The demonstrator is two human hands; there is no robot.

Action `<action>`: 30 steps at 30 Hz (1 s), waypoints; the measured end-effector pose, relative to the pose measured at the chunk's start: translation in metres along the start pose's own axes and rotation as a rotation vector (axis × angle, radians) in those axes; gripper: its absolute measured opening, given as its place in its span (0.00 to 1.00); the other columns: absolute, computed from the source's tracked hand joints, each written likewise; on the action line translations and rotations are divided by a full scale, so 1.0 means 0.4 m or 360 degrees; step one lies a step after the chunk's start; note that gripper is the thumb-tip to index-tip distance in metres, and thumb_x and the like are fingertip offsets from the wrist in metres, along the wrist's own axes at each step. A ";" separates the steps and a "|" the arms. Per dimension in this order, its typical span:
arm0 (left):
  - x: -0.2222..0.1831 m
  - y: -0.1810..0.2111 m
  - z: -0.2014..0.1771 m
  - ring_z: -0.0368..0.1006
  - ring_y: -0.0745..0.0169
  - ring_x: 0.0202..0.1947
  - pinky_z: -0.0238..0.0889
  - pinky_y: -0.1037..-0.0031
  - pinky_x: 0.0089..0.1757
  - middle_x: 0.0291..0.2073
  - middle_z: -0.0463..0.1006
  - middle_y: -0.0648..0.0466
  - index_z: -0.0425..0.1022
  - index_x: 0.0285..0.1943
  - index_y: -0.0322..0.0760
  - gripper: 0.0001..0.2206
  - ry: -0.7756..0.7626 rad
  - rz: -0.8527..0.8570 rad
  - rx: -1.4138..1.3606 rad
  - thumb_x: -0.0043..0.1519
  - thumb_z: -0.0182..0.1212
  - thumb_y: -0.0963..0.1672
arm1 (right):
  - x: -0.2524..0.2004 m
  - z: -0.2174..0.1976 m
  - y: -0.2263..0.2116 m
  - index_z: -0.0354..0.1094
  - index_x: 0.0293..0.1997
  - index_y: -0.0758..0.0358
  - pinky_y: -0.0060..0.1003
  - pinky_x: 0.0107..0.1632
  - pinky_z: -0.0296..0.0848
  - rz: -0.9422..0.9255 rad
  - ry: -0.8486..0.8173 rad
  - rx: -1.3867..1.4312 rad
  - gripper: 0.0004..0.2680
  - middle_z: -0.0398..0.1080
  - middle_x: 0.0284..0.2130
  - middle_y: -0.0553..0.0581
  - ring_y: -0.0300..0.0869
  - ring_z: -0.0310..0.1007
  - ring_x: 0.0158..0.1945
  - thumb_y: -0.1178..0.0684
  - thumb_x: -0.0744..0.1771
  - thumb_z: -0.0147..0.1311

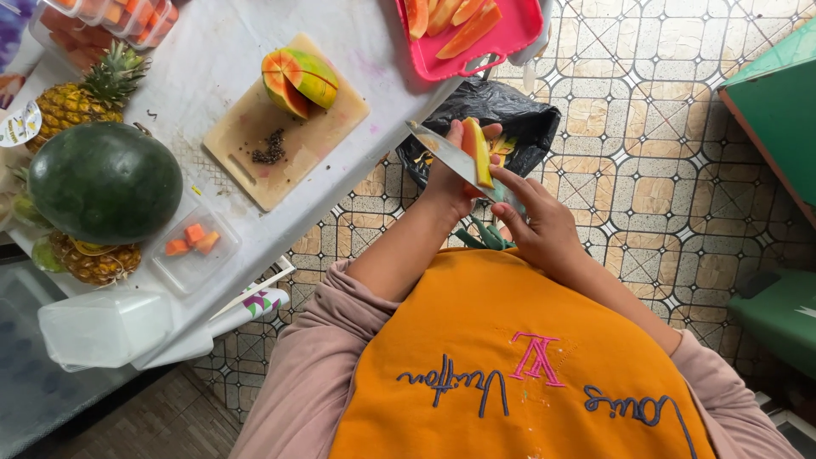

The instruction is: Peeling and slicing a papaya on a cutting board using a knife at a food preparation station.

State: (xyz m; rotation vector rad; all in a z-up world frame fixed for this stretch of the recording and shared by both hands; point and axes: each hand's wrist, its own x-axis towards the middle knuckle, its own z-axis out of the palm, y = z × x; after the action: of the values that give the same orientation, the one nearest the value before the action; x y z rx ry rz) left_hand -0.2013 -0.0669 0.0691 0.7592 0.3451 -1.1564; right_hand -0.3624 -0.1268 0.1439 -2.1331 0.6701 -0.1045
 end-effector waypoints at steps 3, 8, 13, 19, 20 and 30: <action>-0.014 -0.004 0.003 0.78 0.62 0.35 0.76 0.74 0.42 0.55 0.78 0.51 0.56 0.66 0.51 0.19 -0.0062 -0.0015 0.0034 0.74 0.36 0.57 | 0.003 -0.008 -0.003 0.59 0.72 0.32 0.55 0.40 0.71 0.0008 -0.0006 0.0008 0.18 0.69 0.35 0.59 0.62 0.73 0.33 0.38 0.71 0.46; 0.040 -0.053 -0.057 0.77 0.54 0.49 0.69 0.66 0.54 0.56 0.77 0.47 0.53 0.70 0.45 0.23 -0.0115 -0.0012 0.0078 0.75 0.34 0.57 | 0.011 -0.010 -0.002 0.57 0.73 0.33 0.56 0.41 0.71 0.0008 0.0009 -0.0029 0.19 0.69 0.37 0.61 0.64 0.74 0.35 0.38 0.71 0.46; -0.020 -0.016 -0.005 0.77 0.54 0.51 0.67 0.65 0.56 0.57 0.77 0.45 0.52 0.71 0.44 0.24 -0.0143 -0.0026 0.0130 0.75 0.35 0.57 | 0.019 -0.015 0.007 0.57 0.74 0.34 0.57 0.43 0.72 0.0014 0.0004 0.0055 0.19 0.71 0.40 0.64 0.65 0.74 0.38 0.40 0.71 0.47; 0.018 -0.044 -0.044 0.75 0.51 0.55 0.64 0.60 0.59 0.57 0.77 0.43 0.53 0.71 0.44 0.22 -0.0243 -0.0039 0.0157 0.76 0.35 0.57 | 0.028 -0.008 0.039 0.56 0.75 0.34 0.58 0.45 0.72 0.0004 -0.0030 0.0082 0.20 0.71 0.41 0.65 0.65 0.74 0.40 0.43 0.71 0.49; 0.028 -0.050 -0.053 0.74 0.51 0.56 0.62 0.58 0.60 0.58 0.76 0.42 0.54 0.71 0.44 0.21 -0.0287 -0.0064 0.0171 0.76 0.35 0.56 | 0.028 -0.009 0.041 0.56 0.75 0.34 0.58 0.45 0.72 0.0012 -0.0041 0.0096 0.20 0.71 0.42 0.66 0.66 0.74 0.40 0.44 0.71 0.49; -0.054 0.022 -0.058 0.74 0.59 0.54 0.63 0.60 0.58 0.54 0.79 0.49 0.60 0.67 0.44 0.19 -0.0236 -0.0052 0.0252 0.73 0.45 0.54 | 0.045 0.056 -0.056 0.56 0.74 0.38 0.61 0.58 0.65 0.0095 0.0023 0.0361 0.19 0.69 0.55 0.65 0.67 0.68 0.58 0.52 0.71 0.47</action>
State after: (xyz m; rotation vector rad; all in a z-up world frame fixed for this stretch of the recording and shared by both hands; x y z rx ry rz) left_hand -0.1986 -0.0342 0.0688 0.8027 0.1439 -1.2738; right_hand -0.3307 -0.1092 0.1444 -1.8954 0.6960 -0.1563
